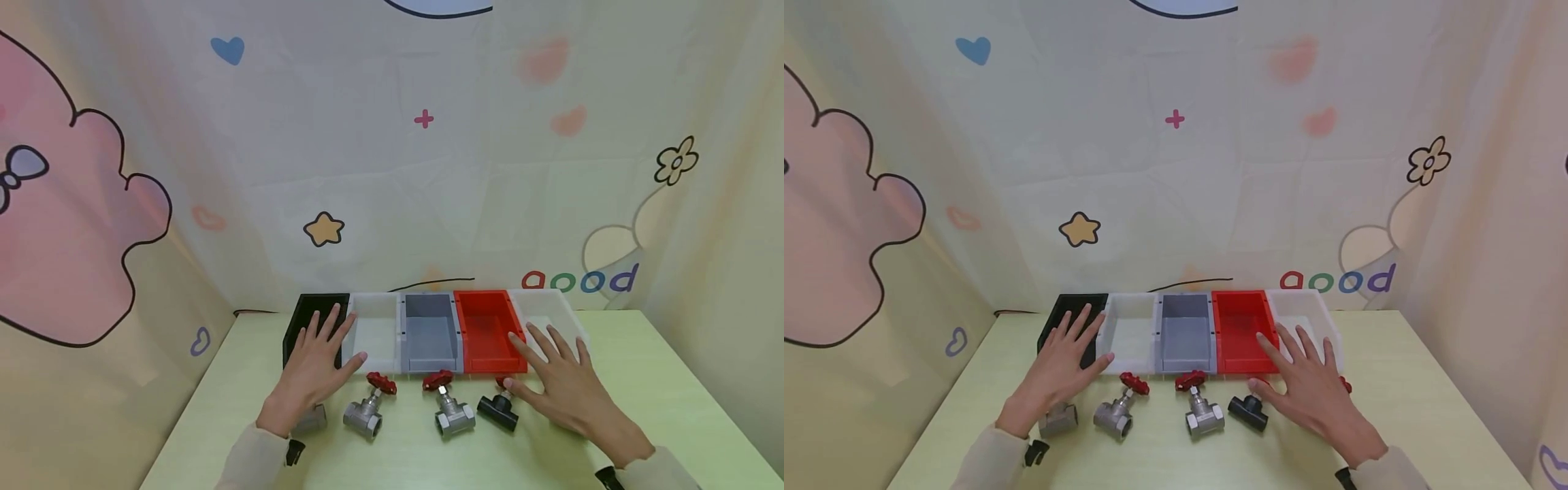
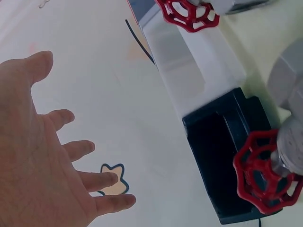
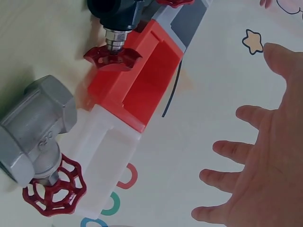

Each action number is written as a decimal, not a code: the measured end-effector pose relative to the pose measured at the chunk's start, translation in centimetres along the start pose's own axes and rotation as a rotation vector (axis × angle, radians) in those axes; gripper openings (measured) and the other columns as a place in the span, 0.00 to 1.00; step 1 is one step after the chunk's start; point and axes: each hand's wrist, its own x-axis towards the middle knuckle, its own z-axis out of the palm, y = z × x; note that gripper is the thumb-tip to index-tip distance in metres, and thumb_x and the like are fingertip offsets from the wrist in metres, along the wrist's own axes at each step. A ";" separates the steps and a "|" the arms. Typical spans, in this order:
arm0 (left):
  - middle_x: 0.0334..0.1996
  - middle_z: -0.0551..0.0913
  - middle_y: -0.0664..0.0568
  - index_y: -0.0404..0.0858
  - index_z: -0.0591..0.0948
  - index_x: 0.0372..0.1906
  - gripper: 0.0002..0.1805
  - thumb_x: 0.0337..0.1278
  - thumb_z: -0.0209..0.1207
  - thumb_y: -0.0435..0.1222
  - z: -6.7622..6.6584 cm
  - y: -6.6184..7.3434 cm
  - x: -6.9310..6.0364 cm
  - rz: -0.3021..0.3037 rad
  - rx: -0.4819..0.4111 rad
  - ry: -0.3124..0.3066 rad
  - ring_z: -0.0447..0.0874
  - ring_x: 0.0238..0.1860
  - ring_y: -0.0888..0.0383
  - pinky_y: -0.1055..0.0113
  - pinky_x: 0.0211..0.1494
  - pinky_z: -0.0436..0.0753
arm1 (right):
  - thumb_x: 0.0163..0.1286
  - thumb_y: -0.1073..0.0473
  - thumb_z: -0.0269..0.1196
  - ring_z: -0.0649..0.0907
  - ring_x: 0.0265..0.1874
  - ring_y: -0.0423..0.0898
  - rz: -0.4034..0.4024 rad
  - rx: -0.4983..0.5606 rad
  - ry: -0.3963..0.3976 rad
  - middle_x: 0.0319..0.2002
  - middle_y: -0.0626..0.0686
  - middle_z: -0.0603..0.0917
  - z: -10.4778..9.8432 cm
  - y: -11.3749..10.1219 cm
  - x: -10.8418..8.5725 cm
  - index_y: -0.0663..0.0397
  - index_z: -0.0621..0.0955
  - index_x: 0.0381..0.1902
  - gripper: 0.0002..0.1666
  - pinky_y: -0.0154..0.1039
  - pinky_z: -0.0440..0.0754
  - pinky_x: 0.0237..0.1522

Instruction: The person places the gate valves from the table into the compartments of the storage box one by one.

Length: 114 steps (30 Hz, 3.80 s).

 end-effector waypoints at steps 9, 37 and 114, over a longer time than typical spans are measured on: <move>0.80 0.46 0.47 0.55 0.49 0.79 0.45 0.62 0.48 0.66 0.5 -2.0 0.3 -0.065 -0.014 0.002 0.42 0.78 0.35 0.33 0.72 0.56 | 0.61 0.25 0.56 0.56 0.72 0.70 0.008 -0.012 0.015 0.75 0.61 0.60 0.4 0.8 -0.9 0.39 0.65 0.74 0.48 0.77 0.47 0.65; 0.78 0.46 0.35 0.38 0.47 0.79 0.46 0.66 0.56 0.48 2.3 -8.4 0.5 -0.231 -0.098 -0.071 0.53 0.73 0.29 0.36 0.57 0.75 | 0.53 0.40 0.72 0.73 0.58 0.72 0.062 -0.024 -0.104 0.61 0.65 0.77 2.3 3.6 -3.0 0.51 0.75 0.65 0.43 0.69 0.79 0.43; 0.51 0.79 0.25 0.26 0.55 0.74 0.37 0.58 0.50 0.26 3.7 -12.3 2.0 -0.281 -0.235 -0.096 0.75 0.29 0.50 0.58 0.32 0.74 | 0.49 0.63 0.76 0.83 0.42 0.51 0.083 0.128 -0.192 0.49 0.59 0.82 5.5 6.6 -2.9 0.57 0.82 0.47 0.25 0.57 0.83 0.44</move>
